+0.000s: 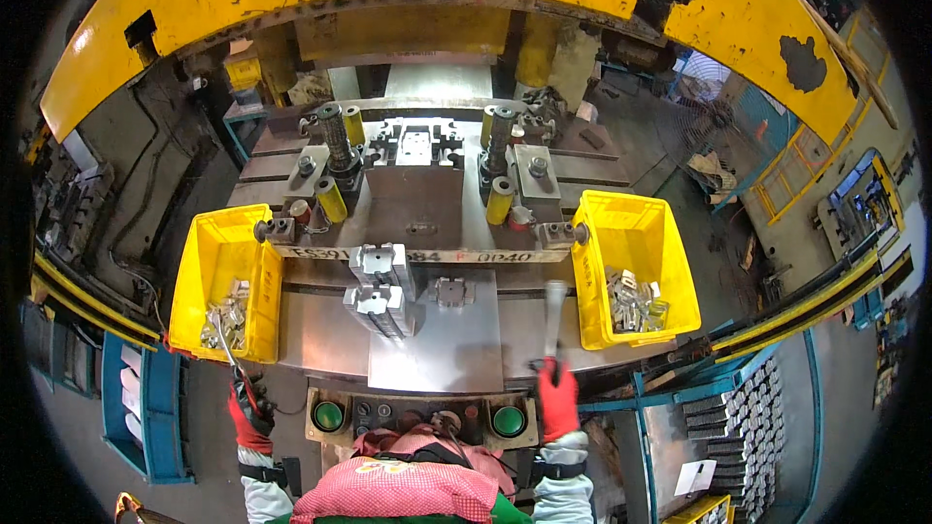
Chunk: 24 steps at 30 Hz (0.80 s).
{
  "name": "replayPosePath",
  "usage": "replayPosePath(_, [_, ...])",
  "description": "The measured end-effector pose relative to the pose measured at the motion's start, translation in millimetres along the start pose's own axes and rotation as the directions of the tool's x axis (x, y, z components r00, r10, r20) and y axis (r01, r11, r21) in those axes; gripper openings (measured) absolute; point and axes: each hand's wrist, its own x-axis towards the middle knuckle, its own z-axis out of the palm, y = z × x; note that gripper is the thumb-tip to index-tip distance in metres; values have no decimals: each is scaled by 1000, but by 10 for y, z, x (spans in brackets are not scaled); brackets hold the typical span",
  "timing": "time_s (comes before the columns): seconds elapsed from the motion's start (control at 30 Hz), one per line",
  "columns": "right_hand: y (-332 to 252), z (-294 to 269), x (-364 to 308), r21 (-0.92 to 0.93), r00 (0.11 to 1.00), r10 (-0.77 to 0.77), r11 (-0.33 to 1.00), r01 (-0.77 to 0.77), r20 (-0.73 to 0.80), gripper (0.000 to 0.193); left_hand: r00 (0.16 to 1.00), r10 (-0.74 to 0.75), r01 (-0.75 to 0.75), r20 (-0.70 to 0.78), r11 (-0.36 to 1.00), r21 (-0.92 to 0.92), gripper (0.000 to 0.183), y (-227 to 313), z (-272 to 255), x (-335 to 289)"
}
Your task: The operator is using a manual or semi-automatic industrial press to stamp or form metal components. The process involves placing a workpiece into the die, activating the press, and removing the finished part.
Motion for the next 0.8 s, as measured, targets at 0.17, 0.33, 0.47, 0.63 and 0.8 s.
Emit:
replayPosePath(0.17, [-283,711,145,518,782,-85,792,-322,617,46,987,98,-112,129,988,105,38,-126,461,14])
replayPosePath(0.33, [-173,665,-52,541,814,-60,774,-328,578,46,993,-11,-1,119,994,106,33,-216,397,-223])
replayPosePath(0.47, [-639,303,-207,618,836,-181,755,-220,518,44,996,91,-91,-7,996,4,28,-276,168,-418])
replayPosePath(0.63, [-1238,936,823,635,872,-409,756,159,268,43,990,-24,26,-137,1000,15,25,-365,116,-373])
replayPosePath(0.8, [-1224,1605,1477,374,885,-291,916,148,363,31,973,-89,101,-214,994,48,27,-910,-636,-490])
